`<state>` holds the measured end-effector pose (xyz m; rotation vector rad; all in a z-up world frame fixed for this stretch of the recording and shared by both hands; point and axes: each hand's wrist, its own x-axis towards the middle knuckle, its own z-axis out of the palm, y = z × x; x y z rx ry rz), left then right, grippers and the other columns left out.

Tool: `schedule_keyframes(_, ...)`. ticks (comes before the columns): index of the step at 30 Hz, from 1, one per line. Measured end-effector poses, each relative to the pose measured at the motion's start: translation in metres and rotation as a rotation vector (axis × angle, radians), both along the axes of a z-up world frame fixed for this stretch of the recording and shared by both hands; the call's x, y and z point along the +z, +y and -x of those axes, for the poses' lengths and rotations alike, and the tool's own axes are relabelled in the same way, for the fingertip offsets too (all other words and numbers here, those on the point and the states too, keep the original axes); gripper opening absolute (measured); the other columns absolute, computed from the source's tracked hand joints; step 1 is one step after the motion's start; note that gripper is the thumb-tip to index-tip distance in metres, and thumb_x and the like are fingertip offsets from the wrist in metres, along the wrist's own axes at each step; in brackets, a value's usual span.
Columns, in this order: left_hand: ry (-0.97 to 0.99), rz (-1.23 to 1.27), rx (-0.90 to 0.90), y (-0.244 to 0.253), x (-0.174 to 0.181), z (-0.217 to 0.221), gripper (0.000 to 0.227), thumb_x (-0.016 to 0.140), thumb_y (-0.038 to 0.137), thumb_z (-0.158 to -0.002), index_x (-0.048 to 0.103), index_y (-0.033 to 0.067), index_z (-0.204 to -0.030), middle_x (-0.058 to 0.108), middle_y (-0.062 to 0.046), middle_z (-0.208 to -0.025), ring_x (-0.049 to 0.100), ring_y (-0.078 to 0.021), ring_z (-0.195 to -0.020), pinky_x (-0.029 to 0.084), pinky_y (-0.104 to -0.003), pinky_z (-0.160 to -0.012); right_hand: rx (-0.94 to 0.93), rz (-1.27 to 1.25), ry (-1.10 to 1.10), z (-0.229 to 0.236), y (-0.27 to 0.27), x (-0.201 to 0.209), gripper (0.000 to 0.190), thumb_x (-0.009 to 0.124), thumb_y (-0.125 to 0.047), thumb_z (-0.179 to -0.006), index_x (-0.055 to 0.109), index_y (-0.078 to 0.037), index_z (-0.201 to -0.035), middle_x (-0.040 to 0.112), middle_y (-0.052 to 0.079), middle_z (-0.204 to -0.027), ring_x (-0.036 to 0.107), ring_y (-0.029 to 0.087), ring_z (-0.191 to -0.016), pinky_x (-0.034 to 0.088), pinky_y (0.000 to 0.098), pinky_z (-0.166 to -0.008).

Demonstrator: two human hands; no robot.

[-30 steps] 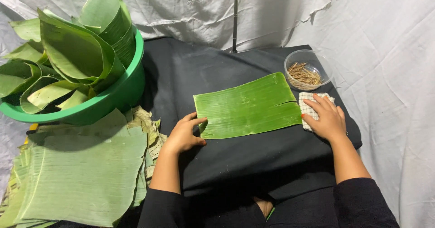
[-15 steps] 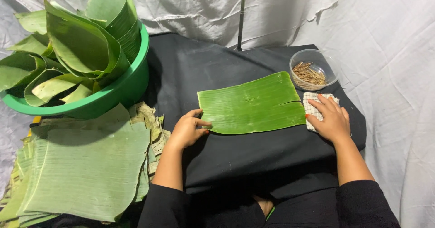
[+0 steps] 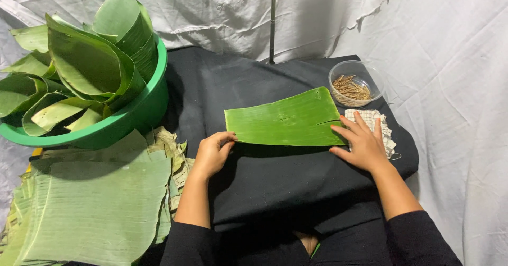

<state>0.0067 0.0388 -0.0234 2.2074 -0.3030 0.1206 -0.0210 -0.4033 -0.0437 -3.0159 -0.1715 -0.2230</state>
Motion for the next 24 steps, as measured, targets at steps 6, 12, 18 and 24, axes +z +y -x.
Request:
schedule_keyframes(6, -0.106, 0.130, 0.071, 0.001, 0.013, 0.002, 0.019, 0.070, 0.006, -0.090, 0.079, 0.0201, -0.100, 0.080, -0.006, -0.106, 0.071, -0.0299, -0.111, 0.055, -0.044, -0.095, -0.035, -0.116, -0.185, -0.014, -0.018, -0.033, 0.046, 0.065, -0.023, -0.086, 0.067, -0.052, -0.121, 0.056, -0.020, -0.150, 0.035, 0.017, -0.156, 0.011, 0.0653, -0.127)
schedule_keyframes(12, -0.290, 0.178, 0.124, 0.002, 0.015, 0.001, 0.019, 0.071, 0.005, -0.089, 0.079, 0.0201, -0.097, 0.079, -0.003, -0.095, 0.072, -0.0303, -0.097, 0.056, -0.043, -0.089, 0.042, -0.500, -0.302, -0.019, -0.020, -0.022, 0.041, 0.068, -0.007, -0.082, 0.078, -0.037, -0.109, 0.072, -0.009, -0.128, 0.055, 0.025, -0.140, 0.034, 0.0621, -0.118)
schedule_keyframes(18, -0.451, 0.337, 0.189, 0.001, 0.026, 0.002, 0.021, 0.070, 0.003, -0.092, 0.082, 0.0183, -0.099, 0.080, -0.002, -0.093, 0.075, -0.0209, -0.089, 0.057, -0.033, -0.082, 0.101, -0.919, -0.359, -0.006, -0.005, 0.015, 0.013, 0.076, -0.009, -0.095, 0.082, -0.017, -0.104, 0.078, 0.004, -0.097, 0.073, 0.022, -0.101, 0.056, 0.0389, -0.093)
schedule_keyframes(24, -0.376, 0.503, 0.245, 0.003, 0.031, 0.005, 0.020, 0.072, 0.002, -0.090, 0.083, 0.0134, -0.103, 0.080, -0.008, -0.095, 0.072, -0.0143, -0.089, 0.056, -0.032, -0.081, 0.109, -1.197, -0.208, -0.005, -0.015, 0.033, 0.010, 0.074, -0.009, -0.097, 0.077, -0.004, -0.105, 0.071, 0.005, -0.085, 0.057, 0.010, -0.080, 0.055, 0.0317, -0.071)
